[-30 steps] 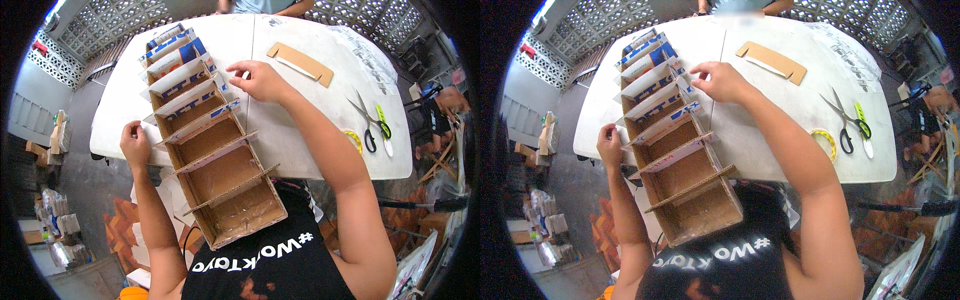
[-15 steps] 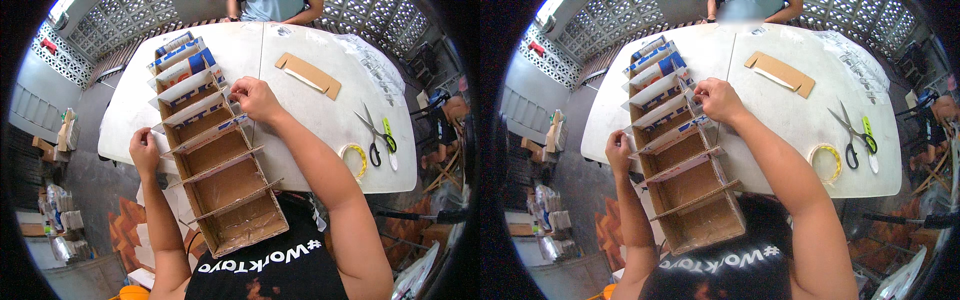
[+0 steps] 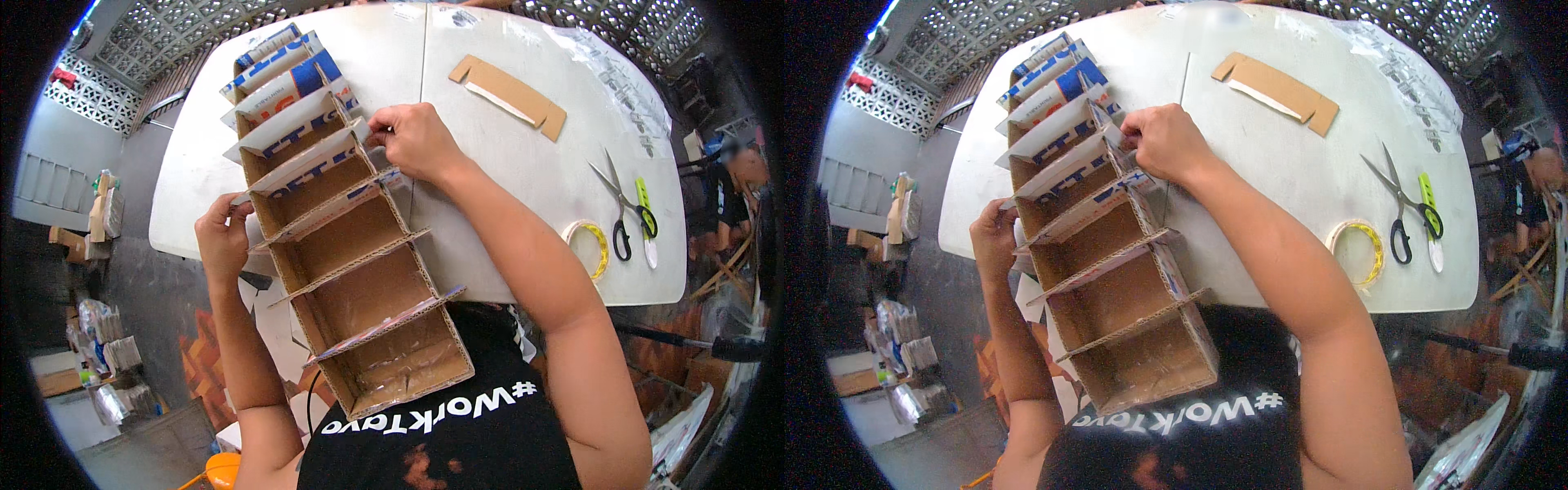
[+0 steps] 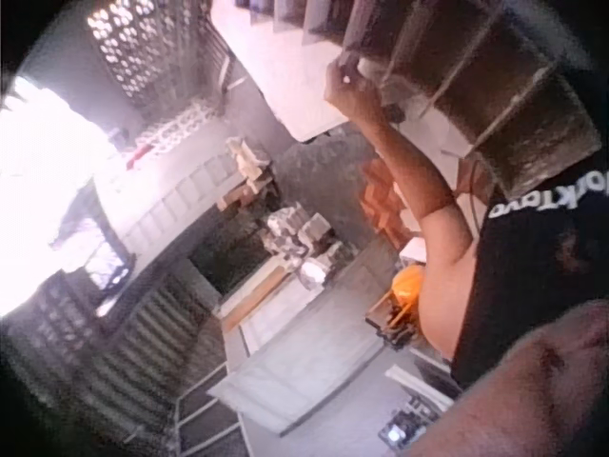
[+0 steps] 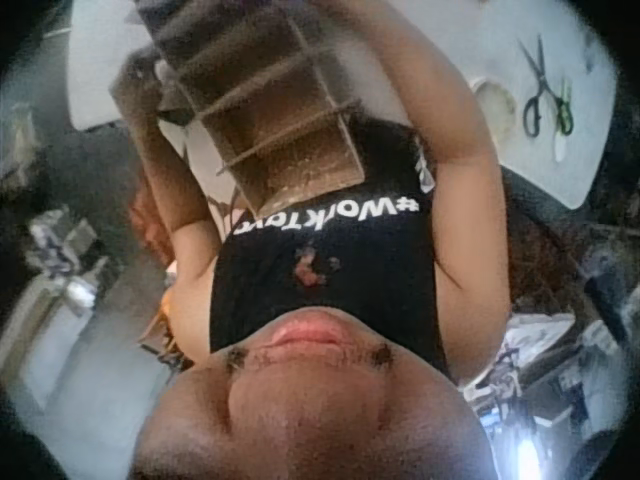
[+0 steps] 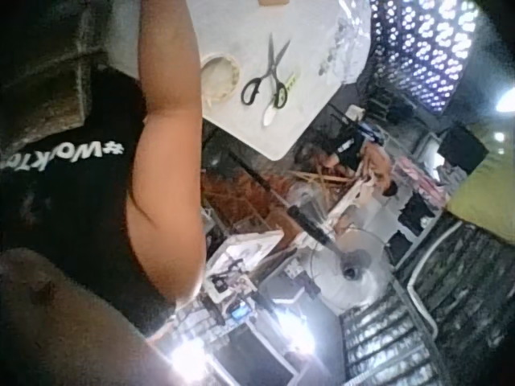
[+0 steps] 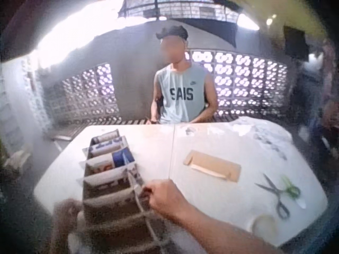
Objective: The person assembles a multi-compartment cardboard organizer by inserting pre-cut cardboard dividers into a base box and securing them with clear packing tape. They use scissors to trim excess tape and adjust the fit of the dividers. The person works at a white table in a workshop-like setting.
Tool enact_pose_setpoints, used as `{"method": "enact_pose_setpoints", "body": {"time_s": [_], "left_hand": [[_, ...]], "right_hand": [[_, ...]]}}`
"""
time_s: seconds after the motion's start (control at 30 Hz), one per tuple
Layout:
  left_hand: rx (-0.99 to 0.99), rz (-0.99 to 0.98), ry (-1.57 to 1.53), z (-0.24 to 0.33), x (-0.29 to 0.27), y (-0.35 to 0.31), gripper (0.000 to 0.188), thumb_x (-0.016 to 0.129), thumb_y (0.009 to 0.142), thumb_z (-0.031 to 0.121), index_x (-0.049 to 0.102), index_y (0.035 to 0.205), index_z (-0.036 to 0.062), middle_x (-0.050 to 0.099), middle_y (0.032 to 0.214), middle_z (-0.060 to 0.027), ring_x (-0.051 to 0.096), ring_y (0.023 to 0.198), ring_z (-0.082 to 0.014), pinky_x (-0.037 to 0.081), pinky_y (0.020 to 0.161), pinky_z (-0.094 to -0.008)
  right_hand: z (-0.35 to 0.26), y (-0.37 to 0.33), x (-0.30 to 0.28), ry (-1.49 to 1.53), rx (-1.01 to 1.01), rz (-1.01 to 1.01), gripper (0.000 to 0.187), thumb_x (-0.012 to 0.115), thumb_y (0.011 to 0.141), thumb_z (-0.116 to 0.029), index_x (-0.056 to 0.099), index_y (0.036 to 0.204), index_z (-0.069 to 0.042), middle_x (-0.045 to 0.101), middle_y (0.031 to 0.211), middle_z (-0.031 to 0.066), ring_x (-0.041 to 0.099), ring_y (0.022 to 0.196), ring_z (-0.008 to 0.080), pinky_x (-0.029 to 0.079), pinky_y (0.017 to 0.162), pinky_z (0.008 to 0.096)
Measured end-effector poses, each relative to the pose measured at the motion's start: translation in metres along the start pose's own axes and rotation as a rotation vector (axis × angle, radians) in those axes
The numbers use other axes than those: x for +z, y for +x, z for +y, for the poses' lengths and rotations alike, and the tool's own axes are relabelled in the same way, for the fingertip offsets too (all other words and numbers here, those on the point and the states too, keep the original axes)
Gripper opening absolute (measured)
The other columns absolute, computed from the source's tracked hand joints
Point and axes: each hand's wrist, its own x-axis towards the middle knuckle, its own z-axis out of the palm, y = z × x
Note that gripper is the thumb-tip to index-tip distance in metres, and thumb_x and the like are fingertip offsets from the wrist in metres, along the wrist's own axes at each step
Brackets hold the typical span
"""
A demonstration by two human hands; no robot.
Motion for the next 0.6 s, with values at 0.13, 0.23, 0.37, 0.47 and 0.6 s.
{"method": "enact_pose_setpoints", "body": {"time_s": [0.13,0.23,0.37,0.47,0.6], "left_hand": [[-0.042,0.040,-0.070,-0.014,0.006,-0.005,0.014,0.062,0.092,-0.006,0.071,0.102,-0.0020,0.074,0.085,-0.0076,0.068,0.079,-0.0116,0.053,0.074,-0.0277],[-0.085,0.098,-0.252,-0.025,0.012,-0.011,0.014,0.061,0.093,-0.005,0.071,0.101,-0.0027,0.073,0.086,-0.0053,0.067,0.081,-0.0100,0.053,0.076,-0.0269],[-0.100,0.116,-0.309,-0.021,0.017,-0.009,0.012,0.062,0.093,-0.003,0.069,0.103,-0.0024,0.071,0.084,-0.0034,0.064,0.079,-0.0090,0.051,0.075,-0.0245],[-0.126,0.073,-0.420,-0.029,0.031,-0.012,0.011,0.063,0.094,0.000,0.067,0.104,-0.0020,0.068,0.082,-0.0012,0.062,0.078,-0.0088,0.050,0.074,-0.0246],[-0.030,0.145,-0.204,-0.023,0.034,-0.017,0.017,0.062,0.091,0.001,0.064,0.107,-0.0026,0.065,0.091,-0.0086,0.062,0.080,-0.0147,0.050,0.071,-0.0276]], "right_hand": [[0.003,-0.003,0.009,0.022,-0.007,0.040,0.014,0.068,0.078,0.001,0.074,0.090,-0.001,0.071,0.084,0.0181,0.070,0.074,0.0308,0.055,0.070,0.0372],[0.002,-0.003,0.013,-0.004,-0.029,0.070,0.014,0.069,0.077,0.001,0.074,0.090,0.000,0.070,0.085,0.0169,0.069,0.075,0.0294,0.054,0.070,0.0367],[0.005,-0.003,0.010,-0.014,0.011,0.049,0.013,0.070,0.077,-0.002,0.074,0.090,-0.002,0.069,0.085,0.0163,0.068,0.077,0.0301,0.053,0.072,0.0375],[0.002,0.000,-0.002,-0.013,0.071,-0.054,0.013,0.069,0.080,-0.010,0.076,0.089,-0.005,0.071,0.088,0.0169,0.069,0.083,0.0320,0.054,0.076,0.0390],[-0.001,0.005,-0.036,0.028,0.185,-0.040,0.022,0.074,0.084,-0.019,0.076,0.102,-0.007,0.073,0.093,0.0155,0.071,0.085,0.0269,0.054,0.079,0.0359]]}}
